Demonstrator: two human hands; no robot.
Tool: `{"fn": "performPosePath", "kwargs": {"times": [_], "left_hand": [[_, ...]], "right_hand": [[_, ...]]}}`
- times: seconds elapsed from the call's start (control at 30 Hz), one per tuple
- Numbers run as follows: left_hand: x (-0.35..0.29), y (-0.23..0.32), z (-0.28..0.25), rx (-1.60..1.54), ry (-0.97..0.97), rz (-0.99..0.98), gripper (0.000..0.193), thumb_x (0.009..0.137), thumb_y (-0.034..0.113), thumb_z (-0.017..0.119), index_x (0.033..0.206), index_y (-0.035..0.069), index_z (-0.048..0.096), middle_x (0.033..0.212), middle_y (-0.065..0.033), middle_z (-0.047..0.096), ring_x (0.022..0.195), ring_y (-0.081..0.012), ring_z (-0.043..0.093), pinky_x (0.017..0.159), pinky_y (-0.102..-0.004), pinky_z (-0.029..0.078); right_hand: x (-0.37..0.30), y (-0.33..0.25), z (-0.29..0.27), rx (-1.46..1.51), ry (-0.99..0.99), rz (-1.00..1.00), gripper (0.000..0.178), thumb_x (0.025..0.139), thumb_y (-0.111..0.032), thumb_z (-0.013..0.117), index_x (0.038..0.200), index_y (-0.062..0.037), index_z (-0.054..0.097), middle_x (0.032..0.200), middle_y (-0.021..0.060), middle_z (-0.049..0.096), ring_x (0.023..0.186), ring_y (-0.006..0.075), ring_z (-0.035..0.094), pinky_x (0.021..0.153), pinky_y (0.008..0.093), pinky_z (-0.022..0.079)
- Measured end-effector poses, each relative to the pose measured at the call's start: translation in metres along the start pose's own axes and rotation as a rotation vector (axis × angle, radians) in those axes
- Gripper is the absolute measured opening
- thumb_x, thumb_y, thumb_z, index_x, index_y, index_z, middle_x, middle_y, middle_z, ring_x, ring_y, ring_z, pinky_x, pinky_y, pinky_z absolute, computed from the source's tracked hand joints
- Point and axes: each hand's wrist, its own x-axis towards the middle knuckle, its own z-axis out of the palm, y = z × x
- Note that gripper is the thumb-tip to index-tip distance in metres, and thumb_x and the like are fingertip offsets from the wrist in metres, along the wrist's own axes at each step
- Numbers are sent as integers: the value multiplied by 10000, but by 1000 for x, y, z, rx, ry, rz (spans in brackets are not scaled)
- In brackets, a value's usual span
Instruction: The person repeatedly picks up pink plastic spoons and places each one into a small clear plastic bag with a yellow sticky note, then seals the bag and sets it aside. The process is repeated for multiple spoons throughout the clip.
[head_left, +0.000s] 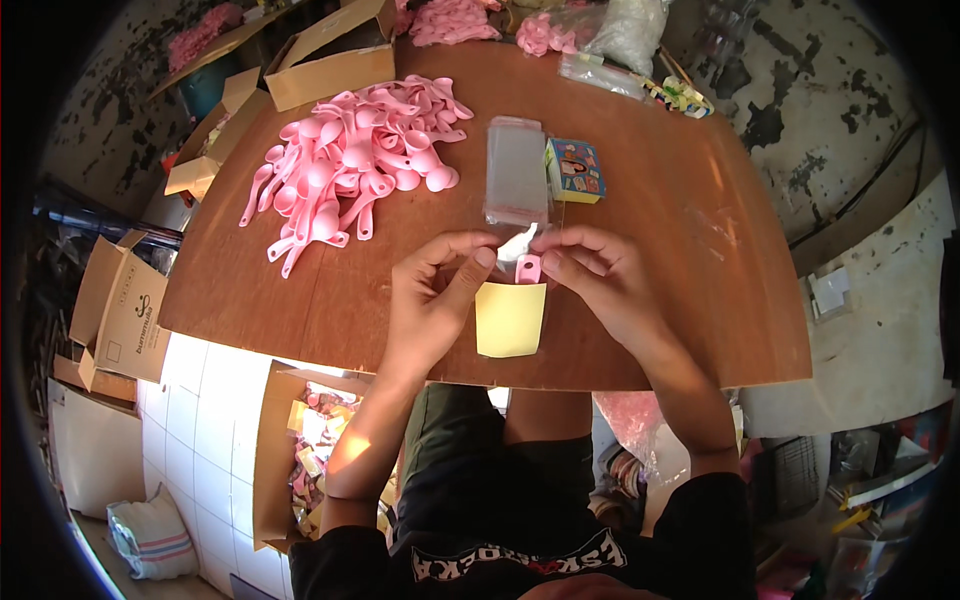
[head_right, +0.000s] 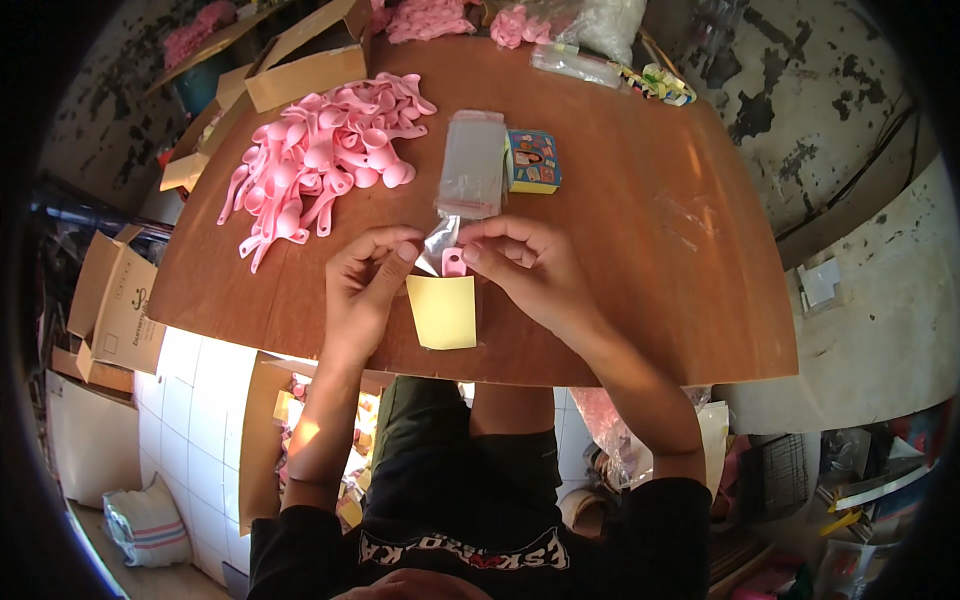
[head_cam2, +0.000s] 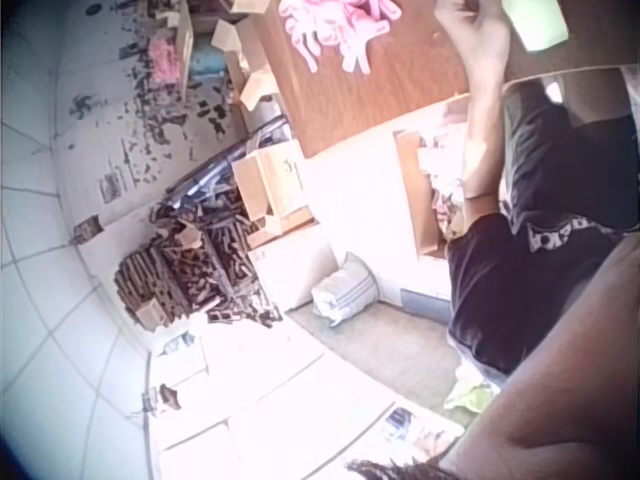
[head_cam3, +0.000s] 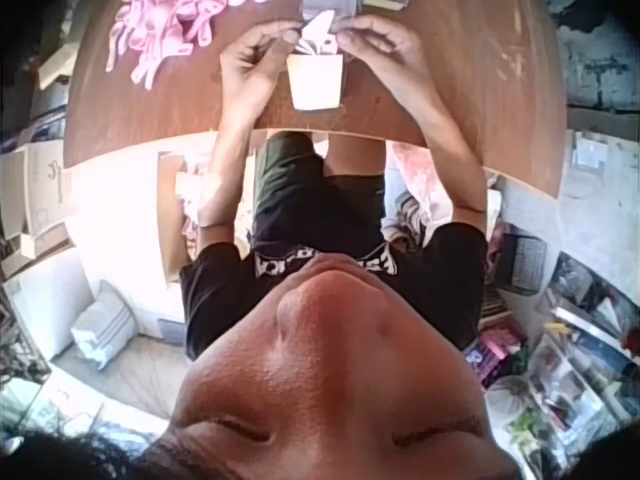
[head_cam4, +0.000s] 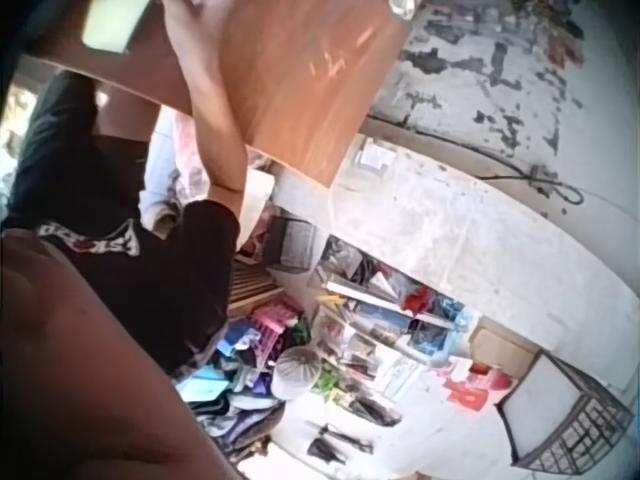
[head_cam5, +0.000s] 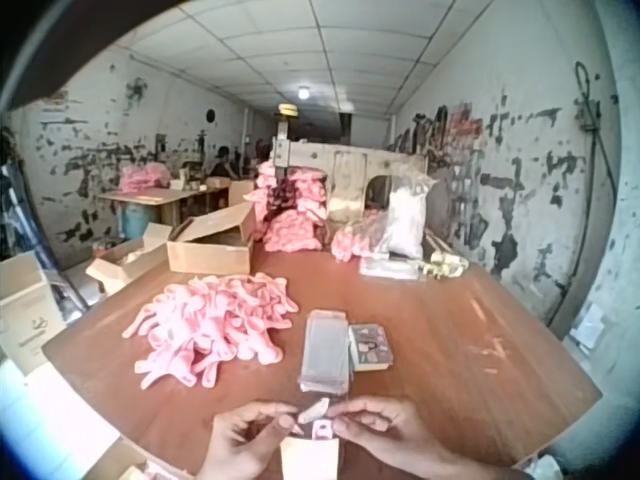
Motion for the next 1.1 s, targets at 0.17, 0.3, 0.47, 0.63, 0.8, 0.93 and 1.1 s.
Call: {"fn": "performPosePath", "kwargs": {"times": [0.17, 0.3, 0.47, 0.63, 0.8, 0.93, 1.1], "left_hand": [[2, 1, -1, 109, 22, 105, 179, 953, 76, 657, 1097, -20, 704, 1008, -83, 727, 900, -94, 658, 766, -226, 530], [2, 3, -8, 177, -13, 80, 186, 951, 77, 659, 1104, -18, 708, 1009, -82, 730, 899, -86, 657, 757, -224, 529], [0, 5, -18, 11, -76, -1, 195, 942, 29, 652, 1124, -28, 693, 1034, -82, 719, 905, -103, 664, 792, -249, 567], [-3, 8, -25, 50, -110, -12, 186, 944, 8, 638, 1119, -31, 691, 1023, -85, 714, 913, -114, 667, 803, -257, 577], [-3, 4, -30, 133, -144, 80, 150, 948, -8, 624, 1069, -33, 709, 989, -89, 715, 897, -113, 669, 778, -252, 574], [-4, 6, -29, 141, -121, 73, 133, 929, -30, 629, 1041, -42, 700, 1030, -122, 710, 901, -144, 672, 777, -261, 549], [-5, 4, -31, 133, -119, 70, 156, 936, -72, 571, 1033, -49, 691, 1046, -131, 703, 923, -158, 677, 804, -273, 557]], "right_hand": [[1, 6, -2, -34, 39, -33, 197, 938, -81, 675, 1094, 39, 668, 995, 93, 700, 833, 104, 655, 747, 234, 541], [0, 11, -6, -49, 26, -65, 193, 931, -71, 681, 1086, 43, 669, 985, 89, 695, 814, 104, 657, 740, 243, 549], [-1, 11, -4, 23, -21, -77, 167, 926, -31, 664, 1074, 46, 670, 993, 97, 693, 818, 123, 672, 751, 263, 559], [-4, 9, -6, -96, -9, -76, 120, 915, 29, 638, 1023, 46, 689, 999, 94, 684, 844, 136, 672, 762, 267, 556], [-2, 13, -7, -111, -120, -238, 168, 893, 107, 593, 974, 28, 717, 1004, 101, 662, 841, 119, 655, 737, 229, 522], [-2, 15, -9, -175, -125, -271, 181, 887, 112, 596, 982, 21, 721, 1008, 90, 662, 842, 103, 644, 707, 217, 502], [-3, 15, -9, -291, -126, -280, 182, 885, 107, 605, 976, 10, 730, 1029, 81, 667, 862, 78, 631, 703, 209, 488]]}}
